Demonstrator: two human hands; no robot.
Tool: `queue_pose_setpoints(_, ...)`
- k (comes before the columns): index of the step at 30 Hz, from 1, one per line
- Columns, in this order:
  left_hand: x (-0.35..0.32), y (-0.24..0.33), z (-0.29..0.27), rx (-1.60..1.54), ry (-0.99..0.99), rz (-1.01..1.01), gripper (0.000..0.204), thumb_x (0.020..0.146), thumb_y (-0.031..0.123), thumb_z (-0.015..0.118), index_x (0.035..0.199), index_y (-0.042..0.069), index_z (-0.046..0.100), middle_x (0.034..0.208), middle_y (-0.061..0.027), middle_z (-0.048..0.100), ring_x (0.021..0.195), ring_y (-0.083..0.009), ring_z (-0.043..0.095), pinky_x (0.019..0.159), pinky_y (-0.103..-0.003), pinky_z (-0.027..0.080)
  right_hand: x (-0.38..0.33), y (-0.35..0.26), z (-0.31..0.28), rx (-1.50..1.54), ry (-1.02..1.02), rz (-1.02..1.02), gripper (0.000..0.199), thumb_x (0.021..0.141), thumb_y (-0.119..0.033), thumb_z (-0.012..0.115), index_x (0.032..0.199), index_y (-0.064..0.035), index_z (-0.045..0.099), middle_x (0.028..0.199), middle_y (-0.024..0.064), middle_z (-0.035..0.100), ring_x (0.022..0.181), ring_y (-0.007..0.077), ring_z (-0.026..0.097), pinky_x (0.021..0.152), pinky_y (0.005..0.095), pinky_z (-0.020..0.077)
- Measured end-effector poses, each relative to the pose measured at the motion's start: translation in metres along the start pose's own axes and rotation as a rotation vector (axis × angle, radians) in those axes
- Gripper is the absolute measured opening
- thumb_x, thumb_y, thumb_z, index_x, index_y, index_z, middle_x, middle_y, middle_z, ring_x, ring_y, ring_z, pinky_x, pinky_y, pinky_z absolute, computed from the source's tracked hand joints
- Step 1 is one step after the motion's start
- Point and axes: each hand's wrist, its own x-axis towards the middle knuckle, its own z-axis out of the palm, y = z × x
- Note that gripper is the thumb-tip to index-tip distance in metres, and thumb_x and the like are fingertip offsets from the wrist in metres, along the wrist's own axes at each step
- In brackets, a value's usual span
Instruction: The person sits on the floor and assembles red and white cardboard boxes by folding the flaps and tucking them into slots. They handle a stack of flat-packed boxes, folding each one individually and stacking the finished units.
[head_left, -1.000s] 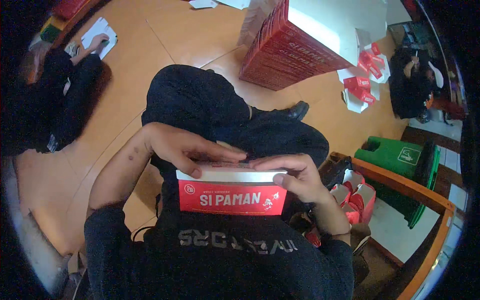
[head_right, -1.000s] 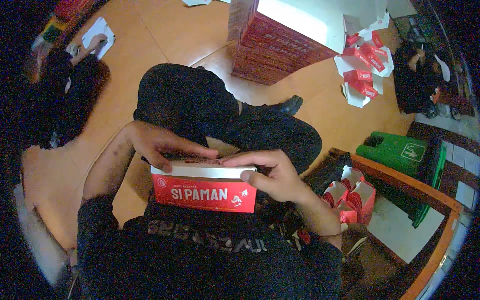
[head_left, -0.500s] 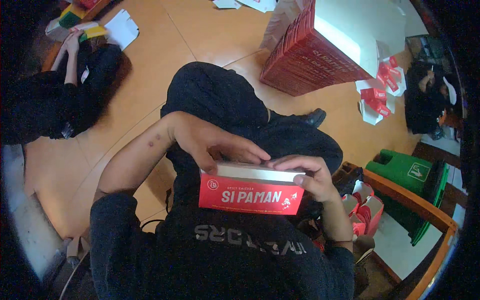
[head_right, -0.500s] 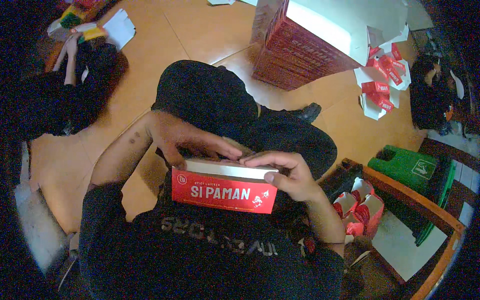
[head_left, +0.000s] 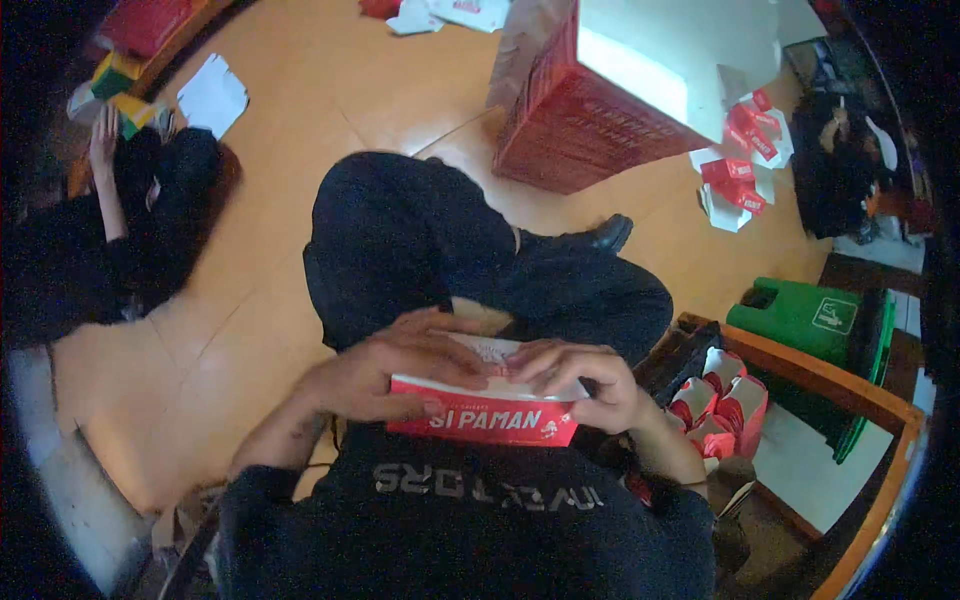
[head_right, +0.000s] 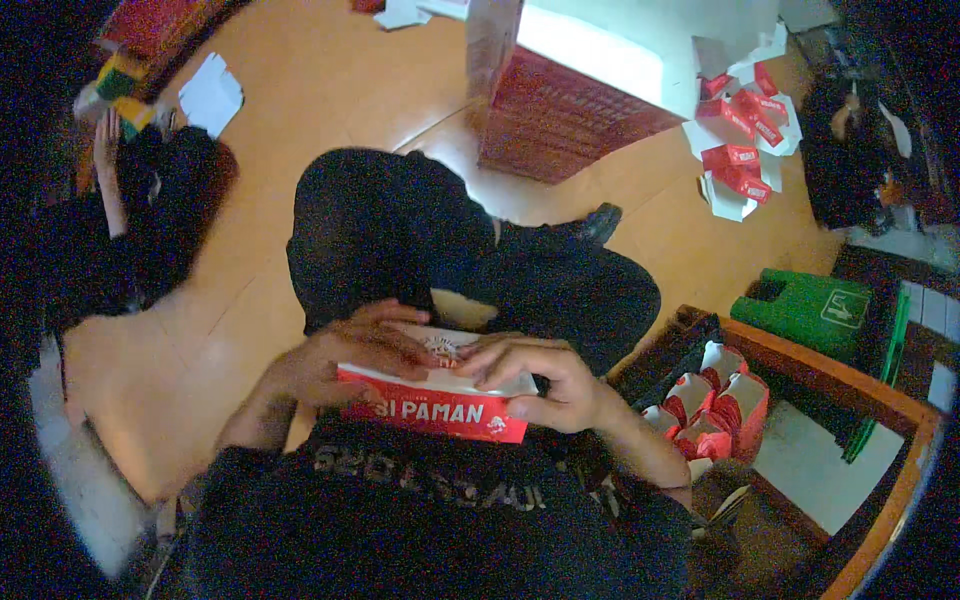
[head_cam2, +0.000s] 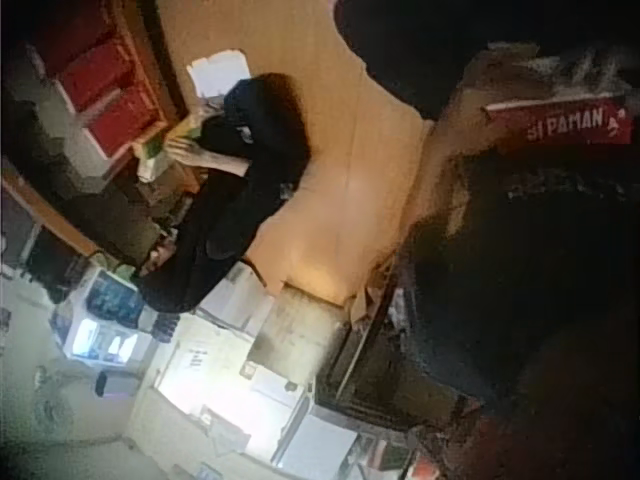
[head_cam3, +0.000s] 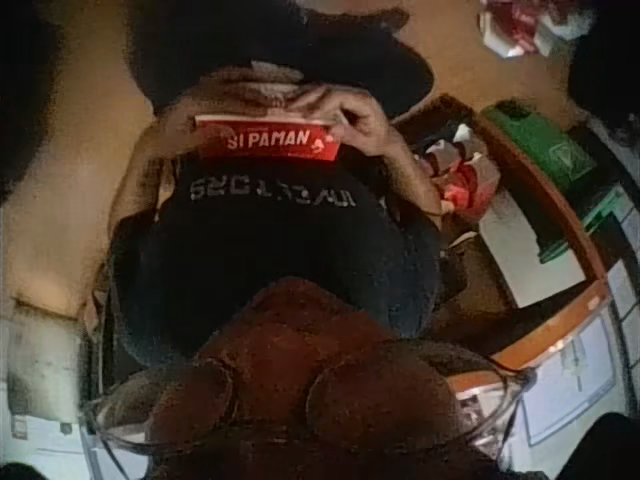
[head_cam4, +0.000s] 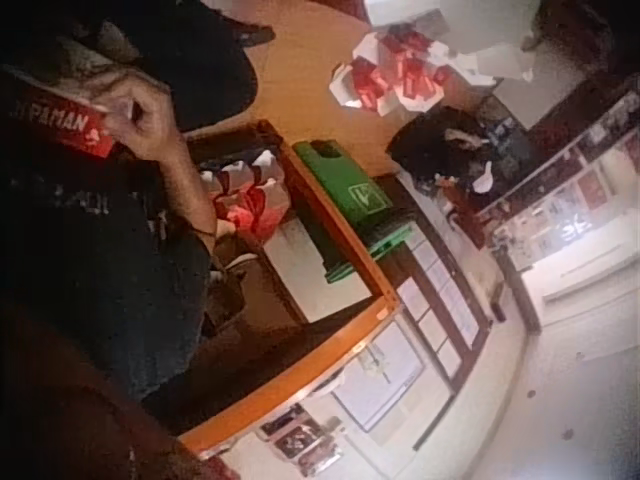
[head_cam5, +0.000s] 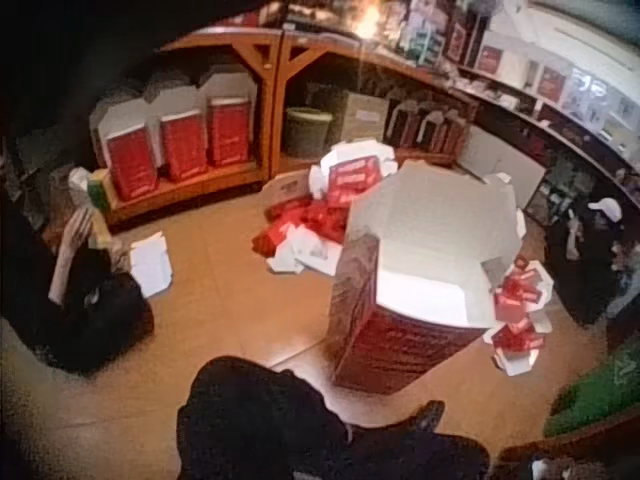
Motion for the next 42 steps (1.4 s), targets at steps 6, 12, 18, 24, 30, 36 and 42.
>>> queue_pose_setpoints(6,0.008,0.005,0.000,0.002,-0.001,-0.039,0.025,0.092,0.019,0.064,0.114,0.008,0.070,0.122,-0.0078,0.065,0.132,-0.0302,0.045,0.112,-0.046,0.030,0.047,-0.031,-0.007,-0.344,-0.372,0.354,0.050,0.085,-0.042,0.073,0.112,-0.0060,0.050,0.134,0.0314,0.046,0.132,0.0411,0.043,0.107,0.0452,0.0368)
queue_pose_setpoints(12,0.024,0.014,-0.018,0.053,0.257,0.063,0.020,0.090,0.017,0.067,0.107,0.006,0.067,0.117,-0.0103,0.065,0.120,-0.0281,0.055,0.104,-0.043,0.041,0.075,-0.040,-0.028,-0.220,-0.463,0.637,0.079,0.077,-0.039,0.077,0.130,-0.0050,0.030,0.135,0.0261,0.039,0.129,0.0331,0.039,0.110,0.0416,0.0310)
queue_pose_setpoints(18,0.091,0.043,-0.111,0.566,0.554,0.219,0.018,0.086,0.011,0.063,0.104,0.006,0.062,0.119,-0.0169,0.058,0.111,-0.0329,0.058,0.097,-0.043,0.046,0.063,-0.174,-0.124,-1.037,0.226,0.026,0.114,0.067,-0.036,0.084,0.148,-0.0005,0.012,0.146,0.0198,0.031,0.136,0.0318,0.033,0.115,0.0431,0.0232)
queue_pose_setpoints(24,0.200,0.034,-0.180,1.167,0.156,0.594,0.041,0.074,0.011,0.069,0.114,0.013,0.059,0.121,-0.0127,0.056,0.109,-0.0342,0.058,0.089,-0.046,0.050,0.133,-0.192,-0.200,-1.461,0.181,-0.189,0.109,0.057,-0.025,0.077,0.150,-0.0056,0.023,0.142,0.0229,0.033,0.135,0.0384,0.034,0.113,0.0474,0.0289)
queue_pose_setpoints(30,0.225,0.018,-0.196,1.082,0.014,0.586,0.035,0.076,0.013,0.069,0.109,0.009,0.059,0.107,-0.0110,0.060,0.099,-0.0338,0.060,0.082,-0.045,0.051,0.149,-0.178,-0.210,-1.547,0.080,0.061,0.102,0.054,-0.023,0.079,0.147,-0.0162,0.037,0.137,0.0277,0.034,0.127,0.0465,0.040,0.107,0.0504,0.0373)
queue_pose_setpoints(36,0.220,-0.008,-0.193,0.817,0.188,0.662,0.024,0.078,0.014,0.067,0.100,0.007,0.060,0.092,-0.0116,0.062,0.092,-0.0335,0.061,0.079,-0.043,0.051,0.154,-0.178,-0.210,-1.597,-0.015,0.153,0.103,0.053,-0.022,0.080,0.147,-0.0201,0.037,0.138,0.0297,0.033,0.127,0.0498,0.039,0.107,0.0510,0.0371)
queue_pose_setpoints(42,0.227,-0.016,-0.202,0.850,0.355,0.741,0.021,0.076,0.013,0.067,0.096,0.007,0.061,0.091,-0.0111,0.063,0.087,-0.0323,0.061,0.078,-0.042,0.052,0.163,-0.173,-0.207,-1.517,-0.051,0.188,0.100,0.055,-0.023,0.079,0.146,-0.0192,0.038,0.139,0.0285,0.033,0.128,0.0481,0.040,0.107,0.0488,0.0384)
